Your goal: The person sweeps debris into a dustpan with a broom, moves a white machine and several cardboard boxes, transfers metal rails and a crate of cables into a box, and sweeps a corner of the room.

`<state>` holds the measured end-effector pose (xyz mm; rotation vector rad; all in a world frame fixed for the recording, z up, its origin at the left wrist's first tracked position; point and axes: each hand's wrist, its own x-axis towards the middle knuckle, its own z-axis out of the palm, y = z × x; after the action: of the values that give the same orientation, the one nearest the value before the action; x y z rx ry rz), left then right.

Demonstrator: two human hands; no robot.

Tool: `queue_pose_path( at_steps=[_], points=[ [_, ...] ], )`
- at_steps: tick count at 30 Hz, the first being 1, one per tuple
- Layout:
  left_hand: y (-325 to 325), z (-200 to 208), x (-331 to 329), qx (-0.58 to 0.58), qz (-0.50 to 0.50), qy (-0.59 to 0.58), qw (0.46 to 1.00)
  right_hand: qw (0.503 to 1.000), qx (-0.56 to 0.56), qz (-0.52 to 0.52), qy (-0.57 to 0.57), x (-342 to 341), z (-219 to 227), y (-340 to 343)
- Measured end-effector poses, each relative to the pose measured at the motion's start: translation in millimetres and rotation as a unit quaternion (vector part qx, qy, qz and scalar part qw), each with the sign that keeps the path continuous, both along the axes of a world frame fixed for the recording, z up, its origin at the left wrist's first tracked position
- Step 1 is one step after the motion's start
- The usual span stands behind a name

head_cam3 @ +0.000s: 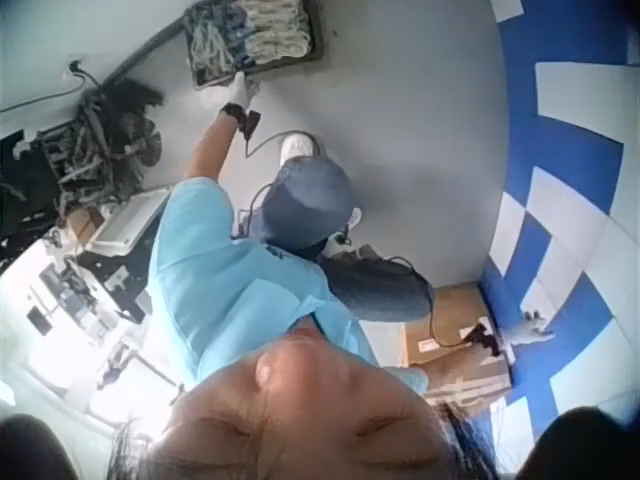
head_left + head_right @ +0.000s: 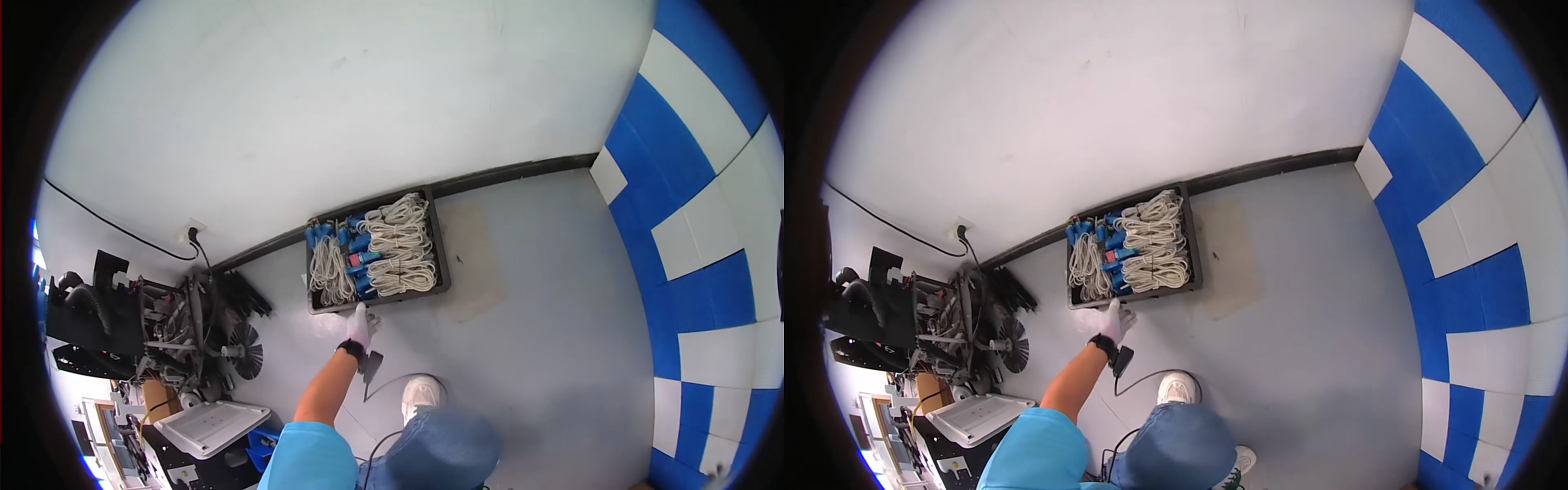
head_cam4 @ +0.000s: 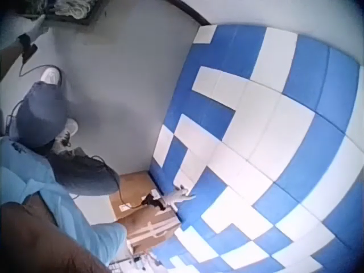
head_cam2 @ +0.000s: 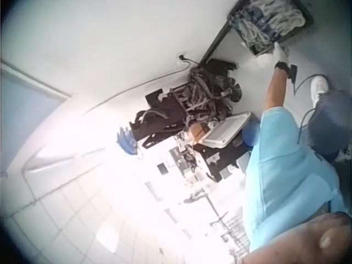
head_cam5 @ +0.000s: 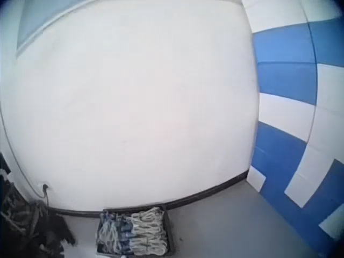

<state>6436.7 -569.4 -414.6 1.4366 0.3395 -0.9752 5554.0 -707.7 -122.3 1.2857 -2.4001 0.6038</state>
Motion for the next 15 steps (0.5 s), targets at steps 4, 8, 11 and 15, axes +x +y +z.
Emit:
queue_pose_path(
  at_steps=[4, 8, 11, 15],
  points=[
    [-25.7, -6.6, 8.3, -0.003, 0.098, 0.005, 0.995, 0.915, 0.287, 0.281, -0.007, 182.0, -10.2, -97.9],
    [-36.4, -6.5, 12.9, -0.032, 0.141, 0.030, 0.989, 0.764, 0.266, 0.520, 0.272, 294.8, -48.5, -189.4],
    [-45.6, -1.4, 15.6, -0.026, 0.145, 0.042, 0.988, 0.752, 0.187, 0.550, 0.311, 343.8, -61.3, -254.8],
    [-36.1, -7.0, 23.7, -0.032, 0.148, 0.048, 0.987, 0.696, 0.025, 0.636, 0.332, 395.2, -57.9, -283.4]
  ],
)
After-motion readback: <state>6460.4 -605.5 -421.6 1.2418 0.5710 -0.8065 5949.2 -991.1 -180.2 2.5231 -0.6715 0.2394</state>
